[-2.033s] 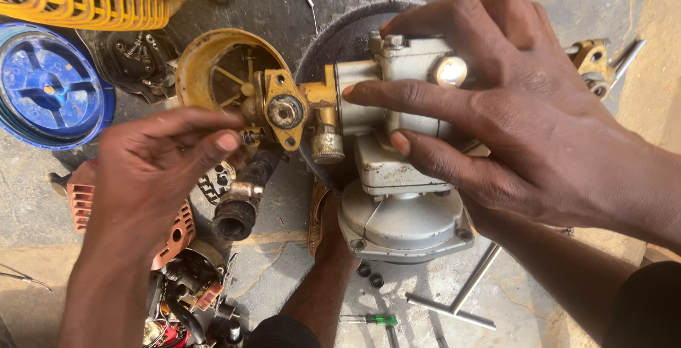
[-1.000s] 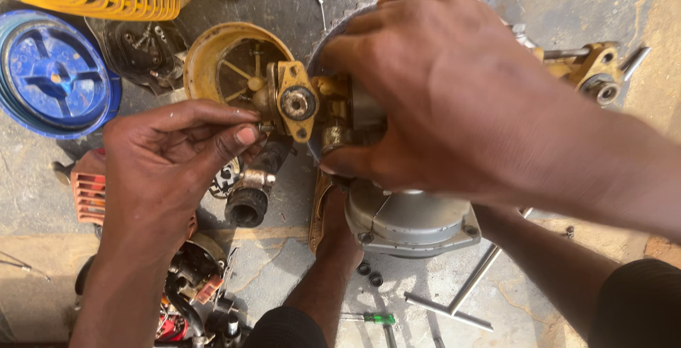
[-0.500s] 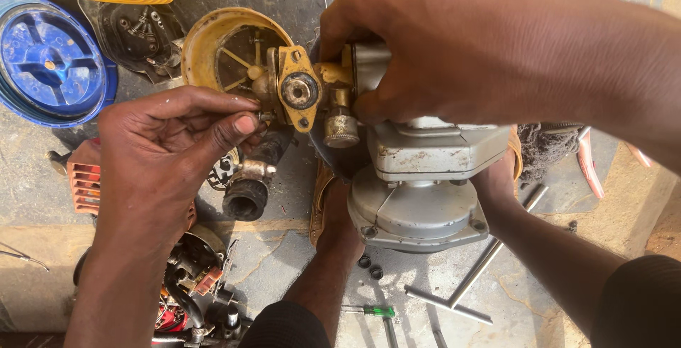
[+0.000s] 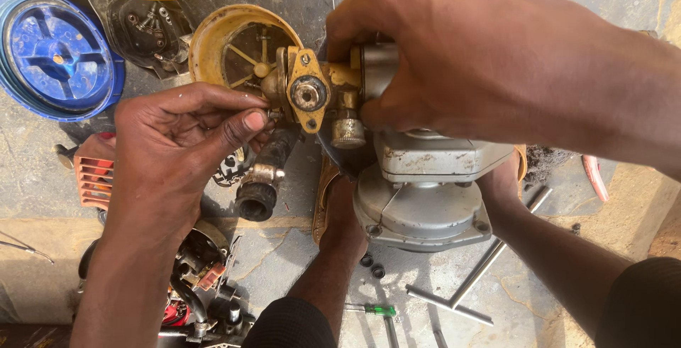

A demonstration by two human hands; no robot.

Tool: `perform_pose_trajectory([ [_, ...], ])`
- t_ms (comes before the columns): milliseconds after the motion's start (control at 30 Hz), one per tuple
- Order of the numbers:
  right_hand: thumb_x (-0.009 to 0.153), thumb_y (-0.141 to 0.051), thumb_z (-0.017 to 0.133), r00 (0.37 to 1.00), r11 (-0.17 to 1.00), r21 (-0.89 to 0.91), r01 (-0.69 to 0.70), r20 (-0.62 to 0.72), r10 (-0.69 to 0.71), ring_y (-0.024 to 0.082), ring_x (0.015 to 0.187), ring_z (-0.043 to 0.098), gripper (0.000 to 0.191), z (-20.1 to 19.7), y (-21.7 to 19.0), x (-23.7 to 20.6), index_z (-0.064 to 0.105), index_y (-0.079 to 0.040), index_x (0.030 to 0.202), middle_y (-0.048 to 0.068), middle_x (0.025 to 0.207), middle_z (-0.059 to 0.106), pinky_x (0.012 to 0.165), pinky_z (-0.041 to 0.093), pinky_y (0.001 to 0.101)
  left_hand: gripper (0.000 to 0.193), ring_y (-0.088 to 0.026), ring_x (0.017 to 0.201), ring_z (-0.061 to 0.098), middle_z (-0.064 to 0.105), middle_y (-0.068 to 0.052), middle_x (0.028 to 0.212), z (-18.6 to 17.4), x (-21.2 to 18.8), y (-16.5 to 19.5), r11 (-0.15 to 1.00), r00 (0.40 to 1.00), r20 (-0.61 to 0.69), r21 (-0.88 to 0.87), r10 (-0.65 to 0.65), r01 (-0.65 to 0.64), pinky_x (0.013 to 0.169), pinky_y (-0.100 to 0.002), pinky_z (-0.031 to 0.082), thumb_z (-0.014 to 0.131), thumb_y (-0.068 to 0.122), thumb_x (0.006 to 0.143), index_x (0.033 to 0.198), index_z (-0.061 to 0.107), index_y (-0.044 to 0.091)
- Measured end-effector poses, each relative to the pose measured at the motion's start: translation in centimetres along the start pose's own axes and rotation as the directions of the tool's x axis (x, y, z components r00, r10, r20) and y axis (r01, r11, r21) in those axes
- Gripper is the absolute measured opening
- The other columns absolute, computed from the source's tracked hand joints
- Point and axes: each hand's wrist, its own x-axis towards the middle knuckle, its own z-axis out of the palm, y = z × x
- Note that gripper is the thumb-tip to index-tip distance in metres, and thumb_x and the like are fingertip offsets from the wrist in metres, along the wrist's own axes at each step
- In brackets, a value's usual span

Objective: The person assembles parts of a pressure washer pump by hand and using a T-handle wrench, fitting small metal components together and then tightening the main shaft.

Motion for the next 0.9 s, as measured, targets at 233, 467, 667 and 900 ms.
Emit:
perform_pose_trajectory([
  [233, 0.074, -0.031, 0.084, 0.999, 0.998, 0.029, 0.053, -0.003, -0.053, 0.022, 0.078, 0.072, 0.041, -0.1, 0.5, 0.1, 0.077, -0.023, 0.114, 0.005, 0.088, 0.076, 0.075, 0.055, 0.0401, 0.022, -0.015, 0.088, 0.074, 0.078, -0.013, 0.097, -0.1, 0.4, 0.6, 0.998, 0.998, 0.038, -0.010, -0.059, 0.060, 0.082, -0.027, 0.063, 0.079, -0.003, 0.084, 0.106, 0.076, -0.001],
  [467, 0.090, -0.046, 0.068, 0.988, 0.981, 0.161, 0.108, 0.089, -0.124, 0.021, 0.076, 0.069, 0.047, -0.8, 3.0, 1.2, 0.063, -0.027, 0.133, 0.004, 0.093, 0.075, 0.061, 0.058, 0.0382, 0.022, -0.016, 0.093, 0.077, 0.078, -0.012, 0.100, -0.1, 0.4, 1.2, 0.990, 0.998, 0.060, 0.136, 0.033, -0.041, 0.087, -0.029, 0.063, 0.081, -0.006, 0.079, 0.100, 0.076, 0.001],
  [667, 0.102, -0.039, 0.054, 0.998, 0.933, 0.358, 0.043, 0.028, -0.057, 0.019, 0.080, 0.073, 0.041, 0.0, 3.1, 1.4, 0.060, -0.022, 0.138, 0.007, 0.100, 0.077, 0.064, 0.062, 0.0335, 0.020, -0.016, 0.096, 0.077, 0.077, -0.012, 0.105, 0.2, 0.2, 1.4, 0.970, 0.989, 0.052, 0.197, 0.137, -0.145, 0.086, -0.031, 0.063, 0.081, -0.005, 0.081, 0.099, 0.076, 0.002],
  [900, 0.097, -0.036, 0.059, 0.989, 0.939, 0.309, 0.150, -0.060, -0.138, 0.017, 0.089, 0.078, 0.040, 0.3, 3.3, 1.3, 0.061, -0.016, 0.132, 0.008, 0.105, 0.079, 0.076, 0.062, 0.0346, 0.012, -0.022, 0.078, 0.076, 0.080, -0.018, 0.091, -0.5, 1.0, 1.2, 0.974, 0.991, 0.027, 0.185, -0.135, 0.127, 0.070, -0.035, 0.065, 0.077, -0.001, 0.088, 0.099, 0.079, 0.003],
])
